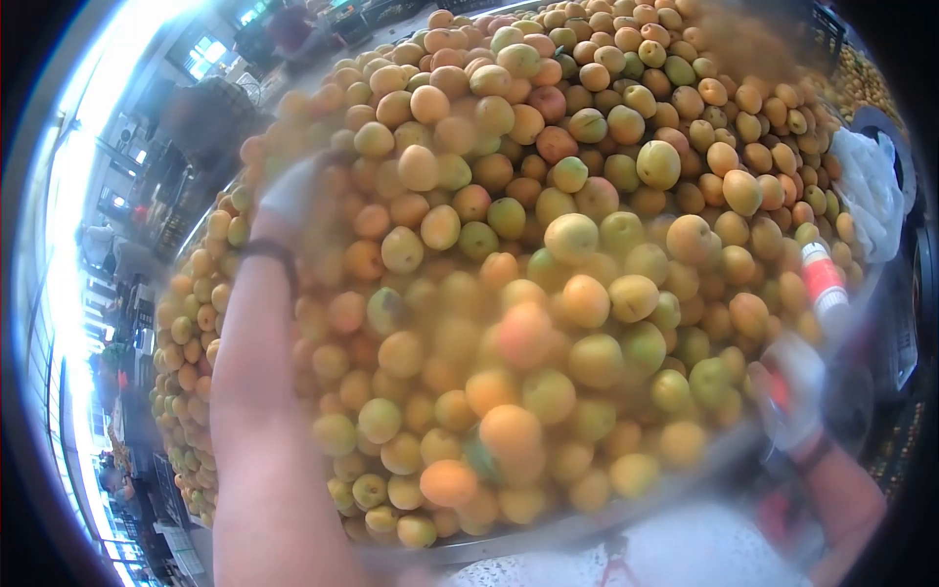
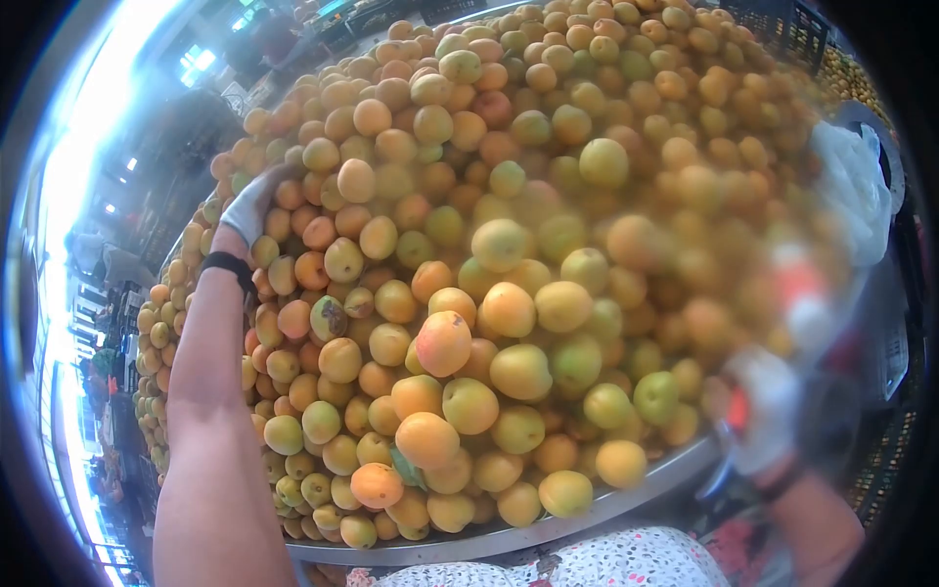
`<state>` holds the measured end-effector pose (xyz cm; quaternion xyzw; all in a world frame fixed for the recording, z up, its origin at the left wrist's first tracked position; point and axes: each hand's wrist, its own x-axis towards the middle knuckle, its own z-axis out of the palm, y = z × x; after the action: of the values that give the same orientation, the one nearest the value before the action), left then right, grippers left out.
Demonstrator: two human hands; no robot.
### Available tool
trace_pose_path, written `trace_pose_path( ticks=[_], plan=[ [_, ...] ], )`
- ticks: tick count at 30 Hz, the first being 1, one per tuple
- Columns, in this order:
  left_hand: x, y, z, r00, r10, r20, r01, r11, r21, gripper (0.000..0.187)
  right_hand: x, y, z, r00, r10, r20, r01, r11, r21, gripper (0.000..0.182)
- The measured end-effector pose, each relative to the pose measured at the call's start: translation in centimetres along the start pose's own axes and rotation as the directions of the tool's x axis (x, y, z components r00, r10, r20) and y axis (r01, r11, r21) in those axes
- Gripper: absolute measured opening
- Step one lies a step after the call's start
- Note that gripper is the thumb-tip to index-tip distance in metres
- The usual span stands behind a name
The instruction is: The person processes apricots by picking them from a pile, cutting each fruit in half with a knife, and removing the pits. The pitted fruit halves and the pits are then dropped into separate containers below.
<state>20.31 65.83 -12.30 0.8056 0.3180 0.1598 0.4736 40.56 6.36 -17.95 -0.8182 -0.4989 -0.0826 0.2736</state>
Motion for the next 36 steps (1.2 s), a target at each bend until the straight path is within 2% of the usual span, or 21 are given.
trace_pose_path(
  ticks=[1,3,4,5,6,7,8,11,12,13,15,19,20,21,23,28,29,31,33,35,36],
  plan=[
    [-1.3,0.9,0.9,1.000,-0.004,0.003,0.004,1.000,-0.001,0.038,0.0,0.0,0.0,1.000,0.015,0.008,-0.016,1.000,0.021,0.009],
    [-3.9,2.2,2.4,0.974,0.191,0.121,-0.205,0.971,0.125,0.041,0.1,0.0,0.2,1.000,-0.001,0.005,0.000,1.000,0.016,0.010],
    [-3.9,2.2,2.2,0.926,0.324,0.195,-0.378,0.789,0.484,0.046,0.0,0.0,0.3,1.000,-0.011,-0.011,0.011,1.000,0.005,0.011],
    [-3.6,2.0,2.0,0.854,0.413,0.316,-0.493,0.453,0.743,0.052,0.0,-0.1,0.3,1.000,-0.008,-0.016,0.008,1.000,0.004,0.011],
    [-0.7,-1.6,1.1,0.907,0.349,0.237,-0.421,0.753,0.506,0.052,0.0,-0.1,0.2,1.000,-0.011,-0.019,0.011,1.000,0.019,0.011],
    [0.0,-1.0,2.4,0.949,0.254,0.188,-0.288,0.939,0.190,0.052,0.1,0.0,0.1,1.000,-0.016,-0.020,0.016,0.999,0.034,0.011],
    [-0.4,-0.9,3.3,0.997,0.028,0.079,-0.025,0.999,-0.033,0.054,0.1,0.0,0.0,1.000,-0.017,-0.021,0.018,0.999,0.033,0.011],
    [-1.5,1.1,4.4,0.977,-0.020,0.213,-0.003,0.994,0.107,0.061,-0.1,0.0,0.0,1.000,-0.007,-0.027,0.008,1.000,0.023,0.011],
    [-6.7,7.0,6.9,0.985,-0.088,0.147,0.089,0.996,0.001,0.063,-0.2,0.1,0.0,0.999,-0.006,-0.034,0.007,1.000,0.023,0.012],
    [-6.3,6.6,6.5,0.987,-0.083,0.137,0.083,0.997,0.005,0.063,-0.2,0.2,0.0,0.999,-0.009,-0.045,0.010,1.000,0.025,0.012],
    [-5.3,6.5,6.1,0.942,-0.092,0.321,0.025,0.978,0.207,0.061,-0.2,0.1,-0.2,0.999,-0.016,-0.047,0.017,1.000,0.025,0.013],
    [-8.3,8.5,7.3,0.945,-0.171,0.279,0.102,0.964,0.244,0.067,-0.3,0.0,-0.5,0.999,-0.017,-0.042,0.018,1.000,0.016,0.014],
    [-9.0,9.1,7.6,0.941,-0.182,0.285,0.052,0.910,0.410,0.067,-0.3,0.0,-0.5,0.999,-0.020,-0.047,0.021,1.000,0.016,0.014],
    [-9.3,8.4,8.1,0.963,-0.075,0.258,-0.094,0.806,0.584,0.061,-0.3,0.1,-0.5,0.999,-0.024,-0.048,0.025,1.000,0.010,0.014],
    [-12.0,9.7,9.7,0.981,0.007,0.195,-0.161,0.593,0.789,0.053,-0.4,0.2,-0.6,0.998,-0.025,-0.050,0.025,1.000,0.005,0.014],
    [-16.8,10.6,11.2,0.998,0.049,0.048,-0.065,0.483,0.873,0.048,-0.5,0.3,-0.3,1.000,0.001,-0.027,0.001,0.999,0.052,0.015],
    [-17.3,11.3,10.8,0.998,0.044,0.051,-0.066,0.484,0.872,0.048,-0.5,0.3,-0.3,1.000,0.004,-0.022,-0.002,0.999,0.053,0.015],
    [-18.2,11.8,9.0,0.966,0.101,0.240,-0.203,0.869,0.452,0.040,-0.4,0.3,-0.1,0.998,-0.026,-0.052,0.027,0.999,0.025,0.015],
    [-17.2,11.7,7.2,0.987,0.150,0.060,-0.161,0.891,0.425,0.034,-0.6,0.4,0.2,0.999,-0.017,-0.043,0.018,1.000,0.024,0.014],
    [-13.5,8.2,2.7,0.948,0.315,-0.048,-0.235,0.792,0.563,0.039,-0.7,0.6,0.2,0.999,-0.007,-0.033,0.007,1.000,0.013,0.014],
    [-11.2,5.4,0.0,0.892,0.446,0.074,-0.330,0.530,0.781,0.038,-0.7,0.6,0.2,0.999,-0.004,-0.035,0.004,1.000,0.016,0.013]
  ],
)
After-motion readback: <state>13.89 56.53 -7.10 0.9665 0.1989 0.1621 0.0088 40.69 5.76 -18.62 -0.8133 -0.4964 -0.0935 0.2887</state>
